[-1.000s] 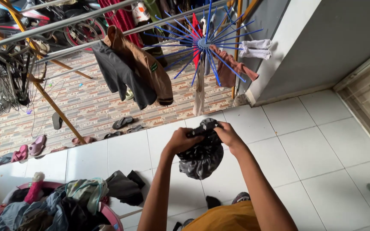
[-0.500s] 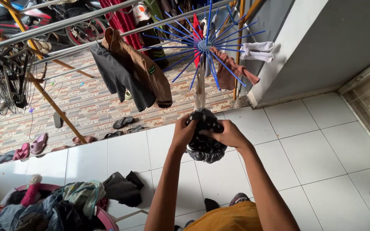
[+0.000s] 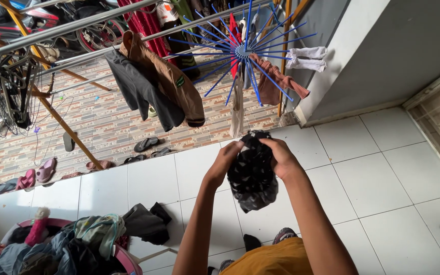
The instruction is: Hanging wet clothes on a laundry rack to dry.
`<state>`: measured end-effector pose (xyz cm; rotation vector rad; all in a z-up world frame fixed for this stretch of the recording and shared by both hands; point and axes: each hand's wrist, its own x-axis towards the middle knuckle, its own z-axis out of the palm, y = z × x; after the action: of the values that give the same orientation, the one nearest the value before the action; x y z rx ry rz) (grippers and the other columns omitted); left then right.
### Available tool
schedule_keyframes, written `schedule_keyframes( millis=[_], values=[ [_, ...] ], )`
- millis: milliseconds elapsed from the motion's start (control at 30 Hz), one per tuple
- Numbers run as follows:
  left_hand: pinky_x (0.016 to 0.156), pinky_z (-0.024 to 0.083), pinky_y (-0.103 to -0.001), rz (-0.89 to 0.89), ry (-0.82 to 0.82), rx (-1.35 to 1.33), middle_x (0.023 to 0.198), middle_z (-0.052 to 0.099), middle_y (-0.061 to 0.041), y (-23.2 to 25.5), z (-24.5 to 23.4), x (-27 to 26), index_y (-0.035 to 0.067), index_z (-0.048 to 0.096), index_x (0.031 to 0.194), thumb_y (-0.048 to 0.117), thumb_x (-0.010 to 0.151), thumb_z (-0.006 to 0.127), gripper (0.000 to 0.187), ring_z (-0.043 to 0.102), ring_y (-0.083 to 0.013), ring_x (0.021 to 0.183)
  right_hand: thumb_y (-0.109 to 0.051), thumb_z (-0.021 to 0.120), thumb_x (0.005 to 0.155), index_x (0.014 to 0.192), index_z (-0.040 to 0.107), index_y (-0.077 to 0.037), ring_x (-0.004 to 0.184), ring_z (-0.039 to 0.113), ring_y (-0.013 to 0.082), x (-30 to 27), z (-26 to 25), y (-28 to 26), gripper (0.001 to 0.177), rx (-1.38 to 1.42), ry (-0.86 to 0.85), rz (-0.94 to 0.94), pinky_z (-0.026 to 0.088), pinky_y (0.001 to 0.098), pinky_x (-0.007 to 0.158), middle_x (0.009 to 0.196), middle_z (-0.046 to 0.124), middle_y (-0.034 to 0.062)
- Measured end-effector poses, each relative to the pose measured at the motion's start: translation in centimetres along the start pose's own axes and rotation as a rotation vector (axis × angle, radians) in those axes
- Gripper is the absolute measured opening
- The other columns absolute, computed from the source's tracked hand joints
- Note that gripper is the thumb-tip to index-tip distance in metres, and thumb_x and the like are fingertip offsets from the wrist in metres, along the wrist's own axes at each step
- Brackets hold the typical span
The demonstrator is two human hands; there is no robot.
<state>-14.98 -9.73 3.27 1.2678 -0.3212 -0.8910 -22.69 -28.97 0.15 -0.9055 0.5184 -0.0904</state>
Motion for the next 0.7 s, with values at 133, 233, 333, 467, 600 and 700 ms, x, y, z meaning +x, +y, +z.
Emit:
schedule_keyframes(
  millis=[133, 233, 333, 467, 600, 700],
  values=[
    [0.075, 0.056, -0.028, 0.122, 0.046, 0.403, 0.098, 0.070, -0.008, -0.3, 0.2, 0.1, -0.003, 0.064, 0.120, 0.025, 0.093, 0.076, 0.040, 0.066, -0.0129, 0.086, -0.017, 0.062, 0.095, 0.109, 0.070, -0.002, 0.085, 0.070, 0.0181, -0.2, 0.2, 0.3, 0.022, 0.036, -0.024, 0.014, 0.058, 0.0340, 0.075, 0.098, 0.074, 0.0072],
    [0.073, 0.056, -0.029, 0.088, 0.019, 0.163, 0.098, 0.072, -0.009, -1.3, -0.6, 1.2, -0.005, 0.064, 0.122, 0.018, 0.094, 0.070, 0.037, 0.068, -0.0134, 0.086, -0.018, 0.060, 0.094, 0.108, 0.070, -0.006, 0.085, 0.070, 0.0167, 0.0, -0.4, 0.7, 0.021, 0.031, -0.009, -0.008, 0.058, 0.0340, 0.075, 0.096, 0.073, 0.0045],
    [0.072, 0.057, -0.029, 0.110, 0.009, 0.017, 0.096, 0.073, -0.007, -2.4, -1.7, 1.9, -0.003, 0.066, 0.120, 0.016, 0.092, 0.065, 0.033, 0.070, -0.0137, 0.082, -0.015, 0.062, 0.095, 0.107, 0.071, -0.004, 0.084, 0.068, 0.0150, 0.0, -1.1, 1.0, 0.019, -0.020, 0.013, -0.080, 0.056, 0.0321, 0.074, 0.097, 0.072, 0.0047],
    [0.071, 0.056, -0.027, 0.099, 0.053, 0.112, 0.091, 0.073, -0.008, -3.7, -2.6, 2.6, -0.005, 0.069, 0.114, 0.012, 0.092, 0.063, 0.028, 0.069, -0.0130, 0.079, -0.019, 0.063, 0.093, 0.102, 0.070, -0.002, 0.077, 0.067, 0.0160, 0.1, -1.8, 1.8, 0.021, -0.100, 0.075, -0.059, 0.056, 0.0328, 0.067, 0.090, 0.070, 0.0057],
    [0.066, 0.056, -0.027, 0.107, 0.015, 0.050, 0.088, 0.069, -0.009, -4.9, -3.2, 3.1, -0.007, 0.067, 0.110, 0.006, 0.092, 0.057, 0.025, 0.066, -0.0144, 0.074, -0.026, 0.064, 0.095, 0.099, 0.071, 0.004, 0.073, 0.065, 0.0159, 0.2, -2.4, 2.5, 0.031, -0.210, 0.073, -0.041, 0.053, 0.0316, 0.064, 0.087, 0.070, 0.0070],
    [0.068, 0.056, -0.026, 0.060, -0.015, -0.071, 0.091, 0.067, -0.007, -4.0, -2.1, 2.2, -0.004, 0.062, 0.114, 0.010, 0.096, 0.055, 0.024, 0.067, -0.0124, 0.077, -0.027, 0.061, 0.094, 0.103, 0.072, -0.002, 0.075, 0.067, 0.0133, -0.6, -1.4, 2.0, 0.030, -0.149, 0.059, 0.003, 0.055, 0.0305, 0.066, 0.089, 0.071, 0.0043]
  ],
)
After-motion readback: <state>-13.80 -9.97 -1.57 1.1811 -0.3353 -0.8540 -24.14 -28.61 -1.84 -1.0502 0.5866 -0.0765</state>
